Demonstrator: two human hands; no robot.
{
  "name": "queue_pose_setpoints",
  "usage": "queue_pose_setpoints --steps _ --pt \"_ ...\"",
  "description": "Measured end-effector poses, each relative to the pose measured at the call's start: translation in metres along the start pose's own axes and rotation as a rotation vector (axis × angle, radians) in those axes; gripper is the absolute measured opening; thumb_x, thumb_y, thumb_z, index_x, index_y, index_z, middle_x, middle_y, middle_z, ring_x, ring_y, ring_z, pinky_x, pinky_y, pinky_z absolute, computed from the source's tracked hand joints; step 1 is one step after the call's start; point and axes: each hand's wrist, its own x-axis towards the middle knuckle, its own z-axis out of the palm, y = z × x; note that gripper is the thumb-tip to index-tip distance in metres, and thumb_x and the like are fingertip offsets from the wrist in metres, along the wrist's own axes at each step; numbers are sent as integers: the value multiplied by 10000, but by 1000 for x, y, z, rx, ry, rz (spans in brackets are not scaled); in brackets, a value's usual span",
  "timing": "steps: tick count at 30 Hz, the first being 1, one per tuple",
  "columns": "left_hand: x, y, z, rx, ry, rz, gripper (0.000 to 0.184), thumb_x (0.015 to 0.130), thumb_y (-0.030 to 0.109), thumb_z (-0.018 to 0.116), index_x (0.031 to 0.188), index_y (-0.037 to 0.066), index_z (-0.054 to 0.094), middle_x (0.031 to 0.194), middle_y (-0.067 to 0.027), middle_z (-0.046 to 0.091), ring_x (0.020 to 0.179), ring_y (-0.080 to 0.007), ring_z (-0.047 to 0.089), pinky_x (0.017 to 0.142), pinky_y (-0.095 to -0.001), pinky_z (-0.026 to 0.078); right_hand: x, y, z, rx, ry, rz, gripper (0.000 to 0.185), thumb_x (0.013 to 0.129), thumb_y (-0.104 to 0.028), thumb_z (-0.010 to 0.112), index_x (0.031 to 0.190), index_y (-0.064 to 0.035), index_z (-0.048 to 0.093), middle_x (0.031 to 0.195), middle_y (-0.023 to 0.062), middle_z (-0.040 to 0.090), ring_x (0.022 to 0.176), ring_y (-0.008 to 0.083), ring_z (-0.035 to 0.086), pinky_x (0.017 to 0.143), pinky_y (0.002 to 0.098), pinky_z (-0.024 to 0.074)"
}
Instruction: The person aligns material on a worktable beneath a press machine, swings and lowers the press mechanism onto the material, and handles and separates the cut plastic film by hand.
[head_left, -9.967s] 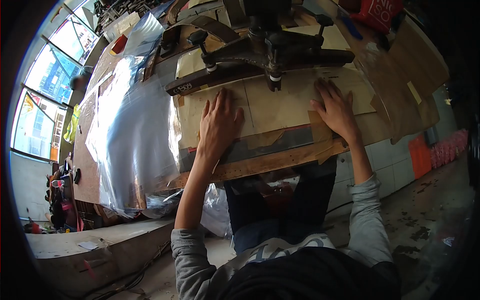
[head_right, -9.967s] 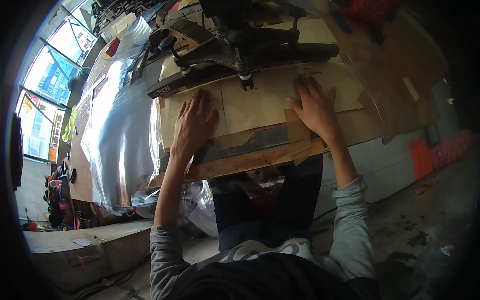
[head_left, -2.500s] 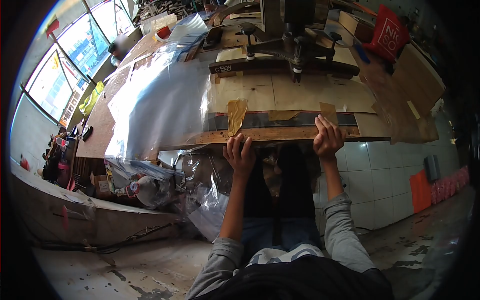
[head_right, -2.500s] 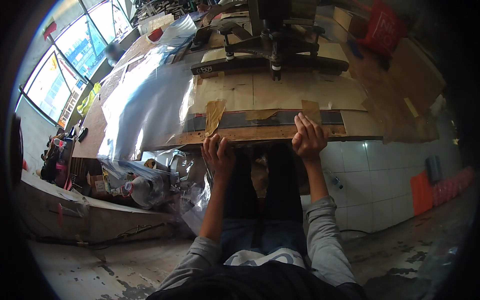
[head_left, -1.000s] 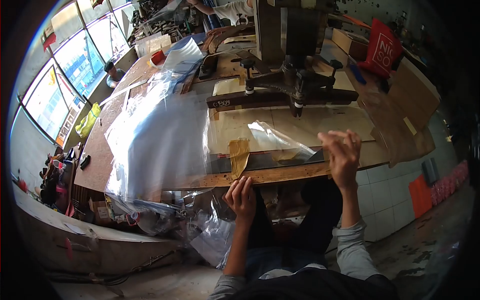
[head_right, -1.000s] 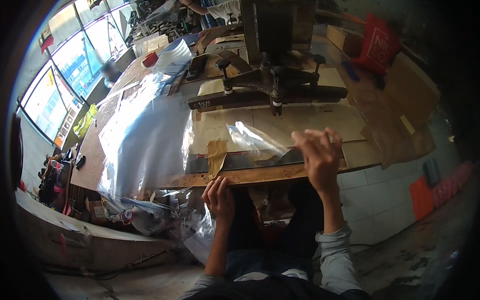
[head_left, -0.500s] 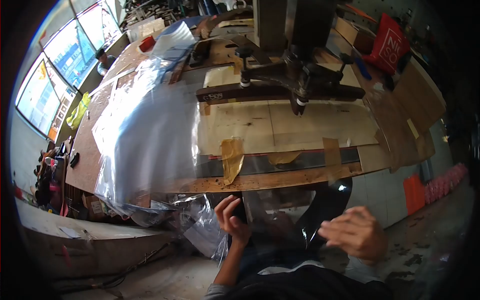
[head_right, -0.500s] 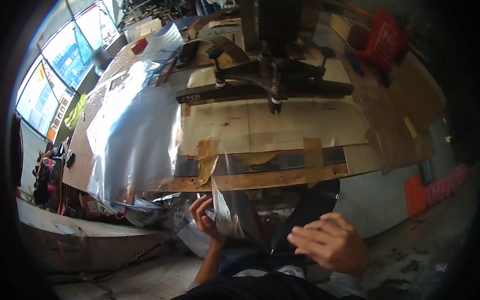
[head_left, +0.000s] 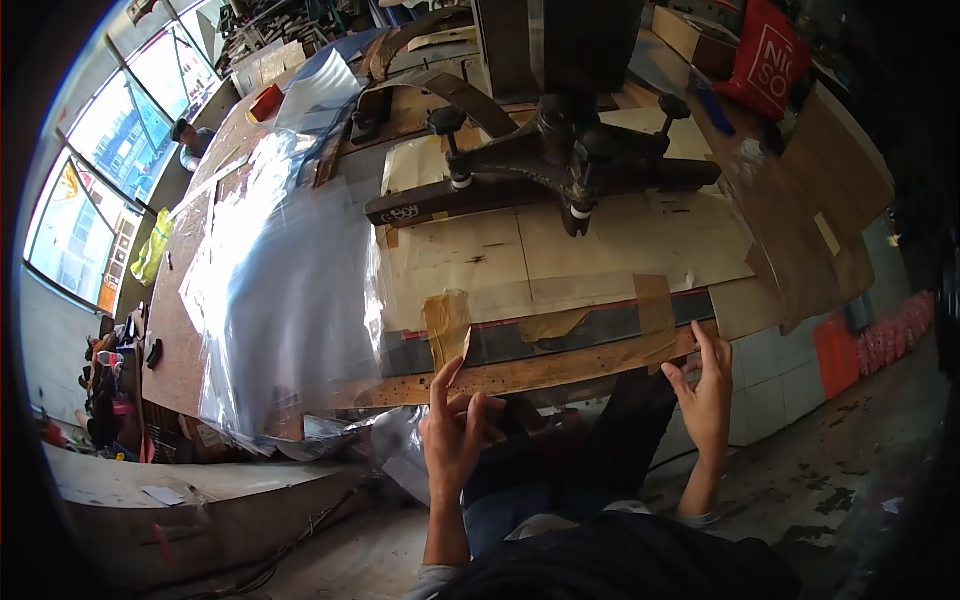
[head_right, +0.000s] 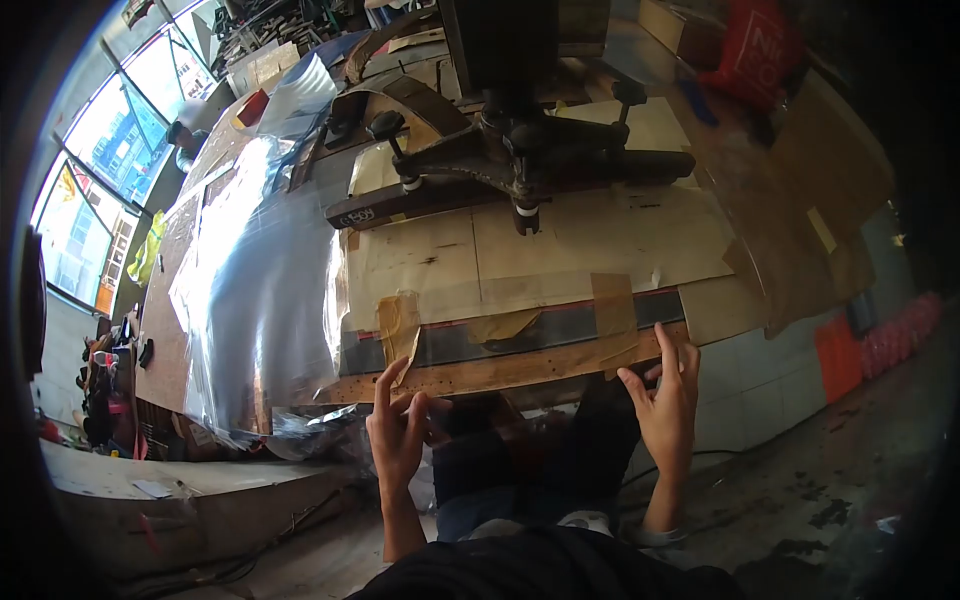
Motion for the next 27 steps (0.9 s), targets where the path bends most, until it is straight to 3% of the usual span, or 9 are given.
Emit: queue_pose_setpoints --steps 3,6,7,14,19,23,26,27 --pt "6 2 -3 236 46 159 475 934 78 543 1371 63 358 761 -54 708 506 -88 612 437 -244 445 -5 9 -11 204 -109 163 489 844 -132 694 1299 -60 529 980 66 604 649 88 499 619 240 444" --pt "-7 -1 -19 196 71 85 486 935 81 547 1378 67 349 760 -62 708 483 -83 597 425 -238 439 -6 -7 -12 368 -106 16 409 846 -23 647 1248 -56 578 929 51 658 597 63 467 605 208 407" --pt "-12 -1 -25 204 94 36 500 938 94 555 1387 63 339 762 -70 710 458 -84 585 406 -228 424 -6 -19 -10 398 -105 -8 346 857 13 605 1199 -41 609 1023 68 665 602 45 452 590 196 405" --pt "-54 -12 -85 67 401 94 526 957 127 540 1416 58 293 750 -98 699 449 -92 580 374 -185 382 0 -66 47 825 -163 -108 342 880 5 596 1219 -33 591 1087 71 652 597 8 419 526 159 382" --pt "-63 -14 -133 26 616 203 563 964 173 538 1437 73 251 757 -111 692 446 -77 557 391 -185 390 9 -118 99 923 -259 -245 363 891 -19 597 1253 -32 567 1144 88 637 600 4 404 528 152 374" --pt "-53 -25 -167 53 711 294 618 949 281 571 1448 115 247 746 -100 684 389 -49 455 382 -195 336 19 -156 128 1004 -326 -274 346 900 -27 582 1246 -9 562 1148 93 635 603 18 414 528 169 394" --pt "-29 -25 -212 59 745 330 604 945 272 576 1438 114 263 751 -99 687 406 -54 471 390 -196 336 39 -203 154 951 -363 -365 316 919 -39 558 1233 -17 570 1153 93 635 593 34 409 534 184 413" --pt "-18 -21 -228 78 740 338 557 954 197 546 1430 117 269 758 -99 691 421 -65 503 391 -199 355 49 -220 163 941 -403 -410 307 927 -62 552 1232 -39 576 1164 99 632 651 35 472 568 189 438"
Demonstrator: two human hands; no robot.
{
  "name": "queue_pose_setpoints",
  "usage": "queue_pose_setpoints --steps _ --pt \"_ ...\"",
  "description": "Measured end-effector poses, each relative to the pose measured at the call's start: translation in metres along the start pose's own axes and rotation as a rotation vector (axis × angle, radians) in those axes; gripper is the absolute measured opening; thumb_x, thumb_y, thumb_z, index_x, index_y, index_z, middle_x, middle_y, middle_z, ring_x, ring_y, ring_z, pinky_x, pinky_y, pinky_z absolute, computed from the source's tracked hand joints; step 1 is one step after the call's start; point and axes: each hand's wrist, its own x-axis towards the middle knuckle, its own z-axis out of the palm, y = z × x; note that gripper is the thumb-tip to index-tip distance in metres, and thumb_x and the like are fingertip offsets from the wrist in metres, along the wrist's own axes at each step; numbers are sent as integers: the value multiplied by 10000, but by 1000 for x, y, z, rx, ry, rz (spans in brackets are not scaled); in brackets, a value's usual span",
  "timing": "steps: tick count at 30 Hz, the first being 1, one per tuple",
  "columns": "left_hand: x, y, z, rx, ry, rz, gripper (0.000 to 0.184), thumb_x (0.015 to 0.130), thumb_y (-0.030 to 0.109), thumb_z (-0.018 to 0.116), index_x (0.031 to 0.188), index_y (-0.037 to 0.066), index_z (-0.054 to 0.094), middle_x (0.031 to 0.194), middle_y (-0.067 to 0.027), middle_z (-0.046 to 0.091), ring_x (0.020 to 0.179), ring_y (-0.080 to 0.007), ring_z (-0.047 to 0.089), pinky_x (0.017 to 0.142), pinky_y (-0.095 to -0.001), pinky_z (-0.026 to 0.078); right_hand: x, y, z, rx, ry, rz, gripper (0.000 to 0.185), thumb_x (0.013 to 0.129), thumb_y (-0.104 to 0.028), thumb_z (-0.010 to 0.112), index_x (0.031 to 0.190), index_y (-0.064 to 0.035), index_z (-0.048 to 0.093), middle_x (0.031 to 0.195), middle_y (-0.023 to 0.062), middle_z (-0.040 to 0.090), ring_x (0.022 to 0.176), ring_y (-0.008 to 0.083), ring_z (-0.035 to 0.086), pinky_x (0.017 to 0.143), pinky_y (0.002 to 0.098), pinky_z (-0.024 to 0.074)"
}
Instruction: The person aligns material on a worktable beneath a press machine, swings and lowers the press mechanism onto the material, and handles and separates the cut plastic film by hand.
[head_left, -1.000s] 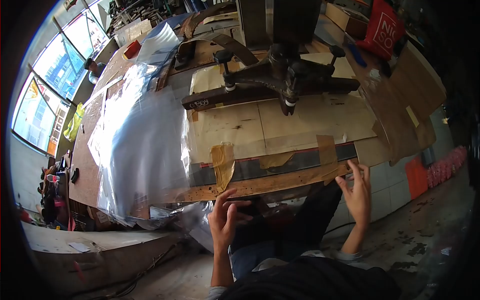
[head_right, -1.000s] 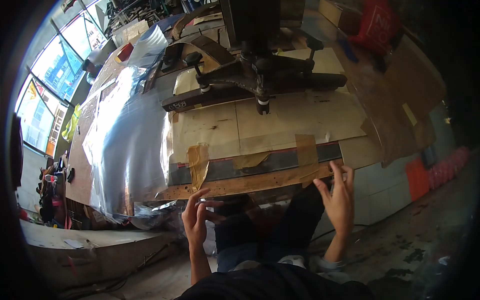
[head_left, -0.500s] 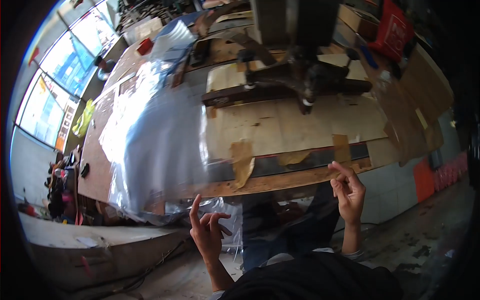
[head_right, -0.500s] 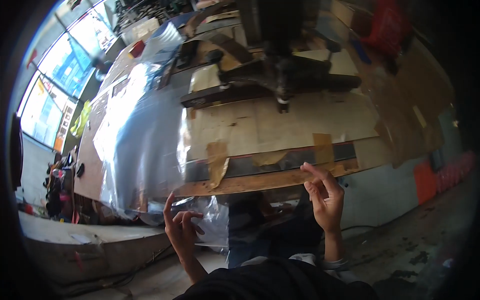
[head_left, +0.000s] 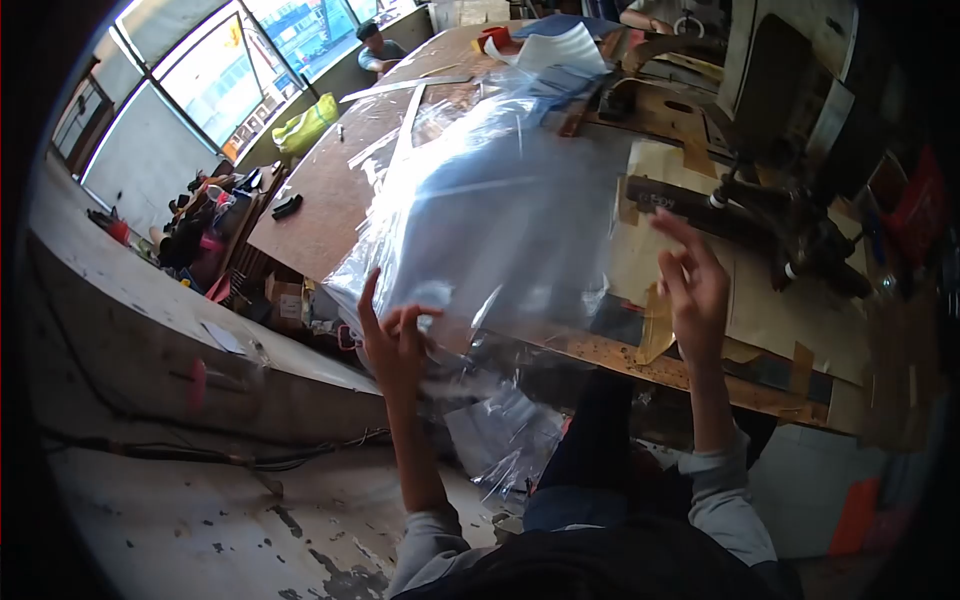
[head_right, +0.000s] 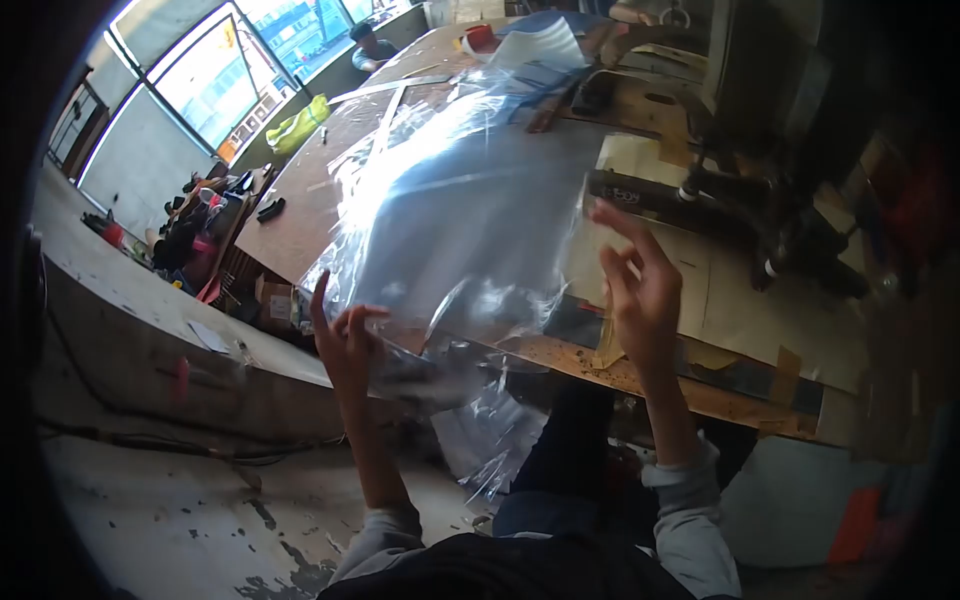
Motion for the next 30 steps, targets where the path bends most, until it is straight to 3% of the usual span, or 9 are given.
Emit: queue_pose_setpoints --steps 3,6,9,11,13,19,23,25,30 --pt "73 -15 -12 40 -98 -27 533 955 129 533 1415 91 266 777 -106 699 455 -91 570 396 -203 377 50 -10 28 -234 -160 151 324 940 -211 566 1248 -110 583 1223 153 596 958 157 635 768 283 512" --pt "142 -48 -15 300 -171 54 573 947 173 560 1410 41 249 769 -114 701 534 -142 632 449 -260 437 60 10 36 -576 -171 -110 393 924 -331 582 1260 -126 578 1271 201 551 1145 297 582 915 388 470" --pt "172 -62 -27 921 -144 59 719 918 363 593 1409 -26 240 823 -203 683 745 -334 679 633 -412 519 21 -13 -4 -544 -278 -164 437 915 -391 580 1251 -111 585 1319 211 512 1133 362 574 960 432 435" --pt "161 -56 -35 1047 -23 394 700 919 357 583 1414 -5 246 951 -272 634 803 -410 652 665 -470 513 -15 -35 -49 -499 -328 -84 398 908 -380 594 1152 -70 645 1271 187 560 1124 343 586 941 411 452" --pt "131 -15 -24 1011 -31 388 640 918 355 576 1391 17 309 1097 -304 565 876 -448 624 699 -510 504 -46 -49 -108 -528 -307 78 353 907 -349 600 1009 -23 689 1115 165 647 1031 303 636 895 374 477" --pt "-35 43 114 535 -509 722 463 802 222 708 1212 63 562 1208 -79 586 1066 -248 577 891 -394 444 -61 -22 -315 -1112 231 413 273 926 -227 584 872 34 644 836 170 647 745 213 629 705 339 474" --pt "-104 54 206 255 -648 671 407 760 154 718 1152 109 616 1129 -42 631 999 -225 606 902 -359 435 -18 46 -422 -1245 7 -84 132 802 -46 623 921 11 614 843 190 587 832 359 606 736 403 465" --pt "-100 52 237 327 -615 634 328 801 169 686 1115 96 623 997 -56 638 910 -229 607 822 -374 448 2 72 -447 -1268 42 -246 152 763 19 588 914 16 606 1048 180 605 954 364 603 798 406 486" --pt "-101 51 251 352 -577 571 218 826 122 653 1043 91 649 938 -62 646 859 -253 617 780 -375 472 -26 68 -446 -1240 172 -130 216 750 32 571 963 5 594 1077 169 609 994 373 589 806 426 487"
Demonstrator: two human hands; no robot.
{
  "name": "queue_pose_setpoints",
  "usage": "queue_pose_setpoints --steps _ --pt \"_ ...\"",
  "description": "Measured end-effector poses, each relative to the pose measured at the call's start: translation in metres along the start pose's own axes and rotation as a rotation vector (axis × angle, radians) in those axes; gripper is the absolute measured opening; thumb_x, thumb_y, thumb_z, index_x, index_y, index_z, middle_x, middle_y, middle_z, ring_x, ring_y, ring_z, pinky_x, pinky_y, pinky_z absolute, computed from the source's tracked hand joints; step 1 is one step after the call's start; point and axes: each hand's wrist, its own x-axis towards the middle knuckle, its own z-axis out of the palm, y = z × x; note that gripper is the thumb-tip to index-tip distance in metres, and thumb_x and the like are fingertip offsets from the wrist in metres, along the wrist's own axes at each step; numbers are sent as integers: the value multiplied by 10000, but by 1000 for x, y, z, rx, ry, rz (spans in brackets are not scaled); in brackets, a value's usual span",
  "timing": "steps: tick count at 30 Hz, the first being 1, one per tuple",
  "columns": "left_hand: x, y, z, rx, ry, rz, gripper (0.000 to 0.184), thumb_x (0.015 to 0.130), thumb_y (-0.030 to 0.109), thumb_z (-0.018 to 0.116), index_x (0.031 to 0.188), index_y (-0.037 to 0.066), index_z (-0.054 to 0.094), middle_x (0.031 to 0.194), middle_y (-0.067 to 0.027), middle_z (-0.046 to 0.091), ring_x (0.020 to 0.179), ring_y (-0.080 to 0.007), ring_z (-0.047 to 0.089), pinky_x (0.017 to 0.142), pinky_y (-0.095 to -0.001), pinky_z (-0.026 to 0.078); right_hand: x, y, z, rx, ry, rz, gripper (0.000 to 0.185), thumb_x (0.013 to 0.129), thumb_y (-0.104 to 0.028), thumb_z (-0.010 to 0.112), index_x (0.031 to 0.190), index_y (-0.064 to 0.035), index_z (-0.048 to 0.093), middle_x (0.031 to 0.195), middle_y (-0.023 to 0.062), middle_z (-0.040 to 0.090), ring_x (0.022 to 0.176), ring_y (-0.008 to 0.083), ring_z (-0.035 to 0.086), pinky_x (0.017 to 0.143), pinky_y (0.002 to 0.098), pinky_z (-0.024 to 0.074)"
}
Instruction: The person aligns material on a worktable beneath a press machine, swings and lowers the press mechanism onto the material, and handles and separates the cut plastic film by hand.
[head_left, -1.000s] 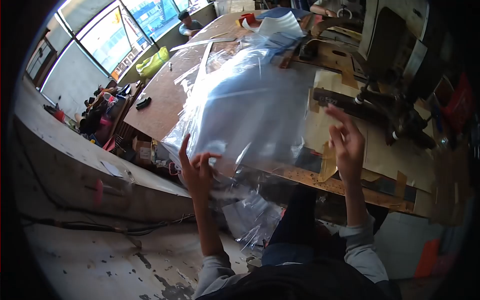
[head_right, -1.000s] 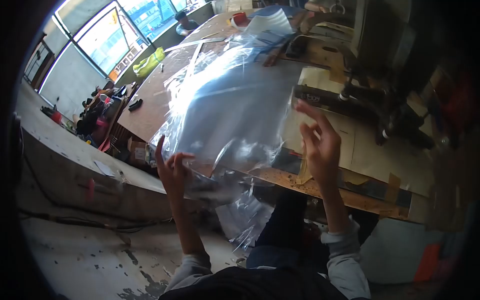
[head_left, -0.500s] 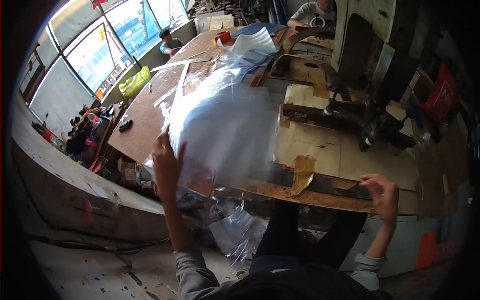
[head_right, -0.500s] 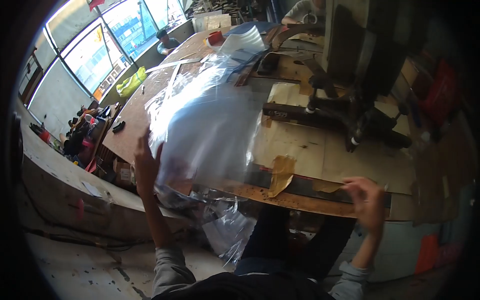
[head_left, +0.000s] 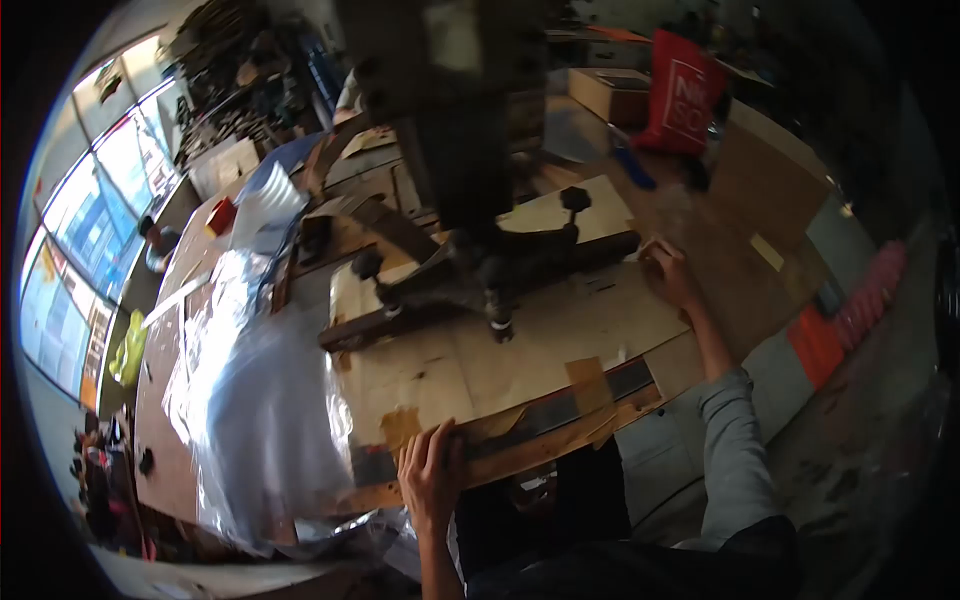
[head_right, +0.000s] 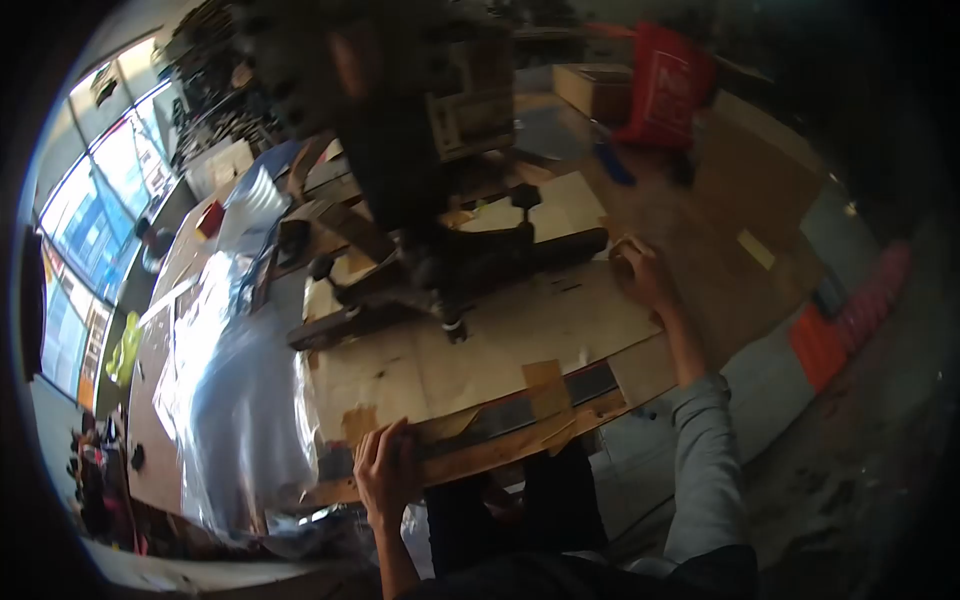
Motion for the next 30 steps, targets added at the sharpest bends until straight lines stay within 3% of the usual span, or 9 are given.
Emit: queue_pose_setpoints --steps 4,7,10,13,16,22,30 --pt "-5 -1 8 51 30 -95 205 819 94 643 1024 94 654 945 -63 656 871 -249 628 781 -370 479 -1 5 1 104 32 132 287 739 94 521 995 -7 601 1015 171 601 1000 373 594 838 393 473" --pt "-3 -3 13 58 39 -144 193 817 82 633 1009 96 658 933 -65 659 857 -253 635 769 -372 487 7 23 0 157 -110 177 299 734 79 528 1015 0 592 996 155 622 973 355 598 809 427 481" --pt "-2 0 13 74 44 -145 187 819 73 621 1000 94 662 930 -68 662 851 -260 640 767 -374 493 41 55 -4 151 -415 224 344 714 89 510 1035 -4 597 997 151 628 973 341 605 823 413 486" --pt "-1 0 13 76 51 -125 164 829 59 615 985 75 663 925 -90 662 838 -273 648 752 -373 503 45 48 -2 17 -167 59 356 697 85 508 1025 -5 610 1003 144 634 952 325 614 830 378 495" --pt "-1 0 11 71 51 -126 151 836 52 610 976 64 664 923 -105 661 831 -277 654 740 -368 511 26 58 12 118 -12 105 331 684 64 523 991 -3 628 1006 135 640 936 318 621 835 362 498" --pt "-5 -1 15 34 98 -182 122 843 87 606 940 63 676 898 -94 667 820 -271 642 754 -370 498 15 52 -5 125 -88 41 261 674 55 521 901 4 640 933 108 632 897 288 618 821 381 496" --pt "-14 -8 20 72 206 -161 120 860 78 575 918 46 675 780 -70 684 700 -242 643 671 -358 497 10 45 -2 -139 29 -114 177 682 5 572 833 -51 646 857 70 612 851 250 602 740 364 468"
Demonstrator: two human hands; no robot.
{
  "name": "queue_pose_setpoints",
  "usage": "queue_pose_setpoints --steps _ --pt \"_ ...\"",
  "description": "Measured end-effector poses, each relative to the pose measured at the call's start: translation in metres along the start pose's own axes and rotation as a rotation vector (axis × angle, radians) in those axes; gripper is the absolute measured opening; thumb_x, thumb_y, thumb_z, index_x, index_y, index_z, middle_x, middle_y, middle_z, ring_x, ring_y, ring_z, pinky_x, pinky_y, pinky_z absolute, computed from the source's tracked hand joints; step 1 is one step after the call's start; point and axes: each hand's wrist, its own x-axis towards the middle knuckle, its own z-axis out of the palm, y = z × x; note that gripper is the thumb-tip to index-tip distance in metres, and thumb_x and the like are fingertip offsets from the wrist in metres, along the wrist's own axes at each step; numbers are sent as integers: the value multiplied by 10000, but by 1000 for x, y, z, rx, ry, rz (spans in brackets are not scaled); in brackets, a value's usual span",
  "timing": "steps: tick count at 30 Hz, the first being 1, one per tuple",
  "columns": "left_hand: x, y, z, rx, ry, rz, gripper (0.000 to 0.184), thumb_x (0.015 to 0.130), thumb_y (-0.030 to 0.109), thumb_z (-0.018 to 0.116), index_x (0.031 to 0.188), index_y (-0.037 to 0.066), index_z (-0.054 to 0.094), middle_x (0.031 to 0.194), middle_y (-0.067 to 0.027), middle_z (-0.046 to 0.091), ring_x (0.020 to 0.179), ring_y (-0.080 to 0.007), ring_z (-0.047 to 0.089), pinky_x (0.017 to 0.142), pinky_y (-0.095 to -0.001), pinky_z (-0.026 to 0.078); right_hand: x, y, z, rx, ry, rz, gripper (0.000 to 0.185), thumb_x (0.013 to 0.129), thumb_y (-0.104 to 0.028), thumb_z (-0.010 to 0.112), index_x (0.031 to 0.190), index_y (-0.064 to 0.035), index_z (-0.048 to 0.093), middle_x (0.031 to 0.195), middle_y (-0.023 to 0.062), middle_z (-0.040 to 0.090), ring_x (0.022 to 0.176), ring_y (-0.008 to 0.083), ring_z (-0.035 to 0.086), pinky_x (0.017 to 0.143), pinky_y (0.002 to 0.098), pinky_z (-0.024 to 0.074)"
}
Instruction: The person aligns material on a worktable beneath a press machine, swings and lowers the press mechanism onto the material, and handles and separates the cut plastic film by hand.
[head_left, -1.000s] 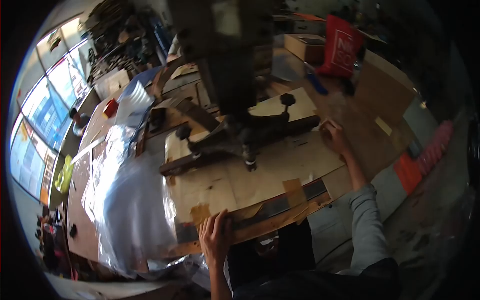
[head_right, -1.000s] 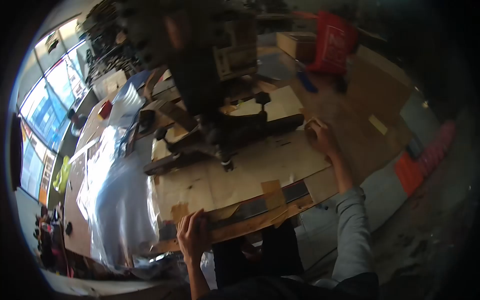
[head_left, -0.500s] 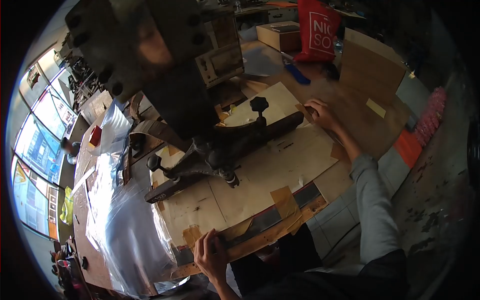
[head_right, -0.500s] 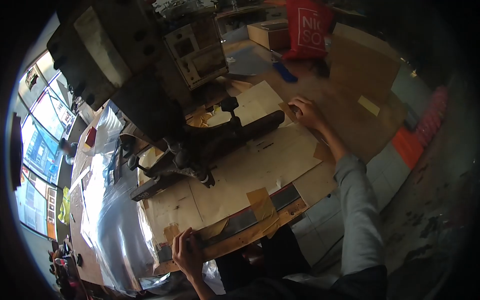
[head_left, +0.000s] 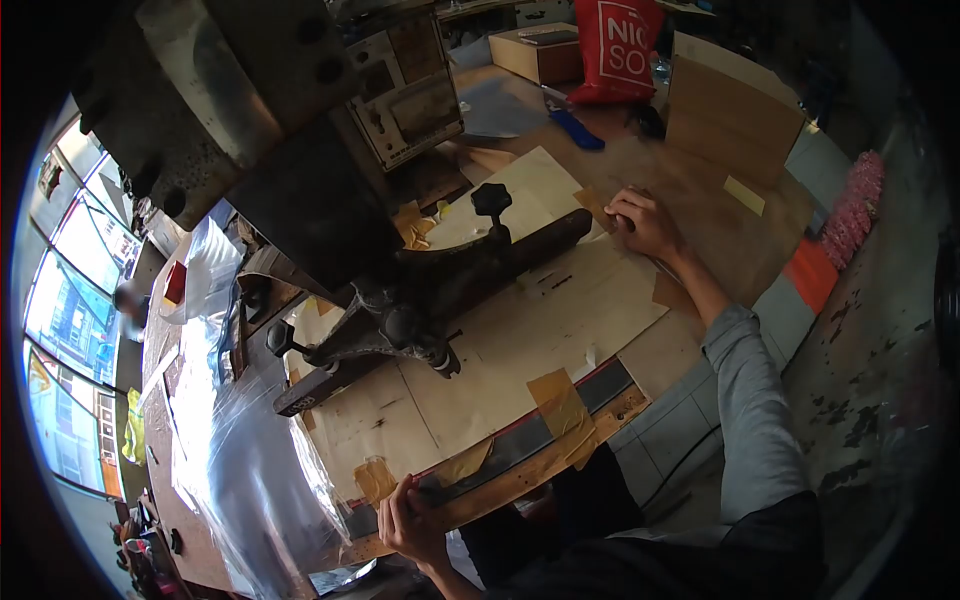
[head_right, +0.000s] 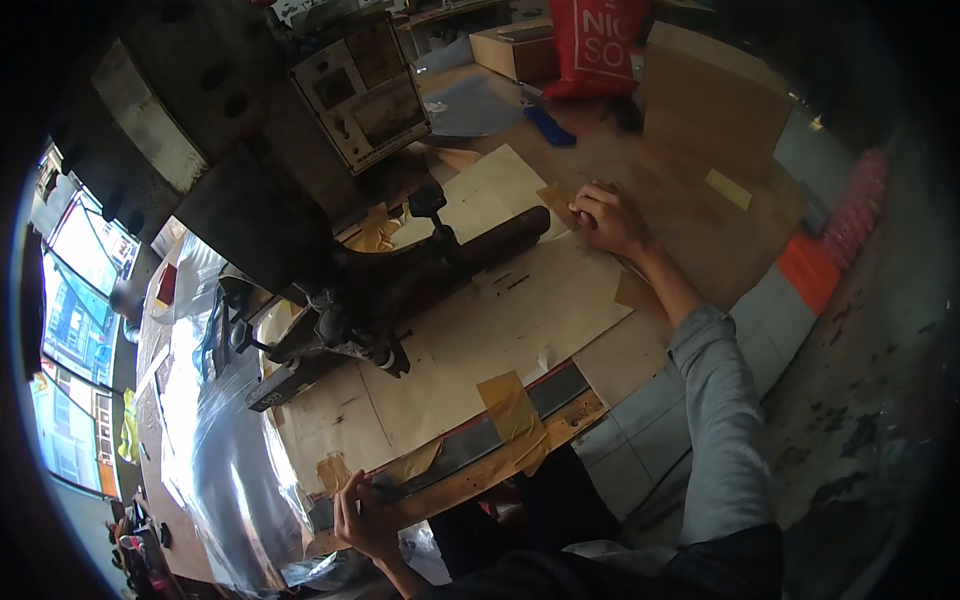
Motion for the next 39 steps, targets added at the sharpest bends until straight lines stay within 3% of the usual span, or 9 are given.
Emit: queue_pose_setpoints --steps 4,7,13,25,28,30,32,37,39 --pt "1 2 -2 -10 13 24 127 866 67 559 910 42 676 762 -73 684 685 -236 645 662 -353 495 -3 3 -1 4 -147 125 153 697 -31 592 840 -58 639 860 72 613 834 268 604 758 374 454" --pt "0 3 -2 3 19 38 127 868 66 560 911 38 676 758 -75 683 682 -234 647 656 -348 496 6 -14 -2 123 83 -13 121 715 -66 609 835 -61 625 848 74 609 808 283 603 736 374 455" --pt "-2 3 0 -21 72 17 130 884 77 563 915 26 679 753 -80 683 668 -220 654 612 -331 502 6 -7 0 83 11 -78 116 744 -118 630 837 -52 615 865 78 617 814 283 606 748 383 461" --pt "-10 -8 4 -63 143 41 132 900 108 579 907 33 687 708 -77 683 632 -210 665 595 -319 506 -1 -7 -4 -177 3 -154 186 804 -210 674 713 -49 658 727 76 633 637 251 627 580 356 479" --pt "-9 -7 0 -42 133 89 120 896 109 586 923 44 683 699 -64 684 635 -215 666 601 -318 503 -6 -16 -24 12 -259 136 202 809 -210 668 921 -46 703 957 134 673 893 290 652 761 368 517" --pt "-11 -10 -2 -41 136 142 116 900 107 582 929 48 678 693 -54 683 618 -218 657 595 -322 496 -36 -16 -56 27 -278 -37 431 810 -164 654 1226 -64 597 1319 165 527 1196 331 520 975 374 444" --pt "-14 -8 -5 -15 197 197 117 904 101 573 918 47 676 694 -50 684 598 -218 644 586 -327 489 -56 -74 -136 271 -476 292 675 752 -47 634 1392 -129 437 1504 133 306 1353 339 343 1089 383 342" --pt "-47 23 5 -256 248 178 208 943 158 522 870 15 655 657 -81 674 567 -193 638 566 -304 491 -152 -138 -185 -339 -502 450 922 616 46 590 1446 -276 351 1515 91 295 1381 275 317 1111 560 265" --pt "-53 60 9 -356 58 219 220 934 150 522 815 28 661 615 -56 658 552 -182 626 553 -286 481 -174 -138 -169 -408 -486 382 836 685 76 590 1431 -230 368 1486 97 336 1367 253 341 1091 597 261"
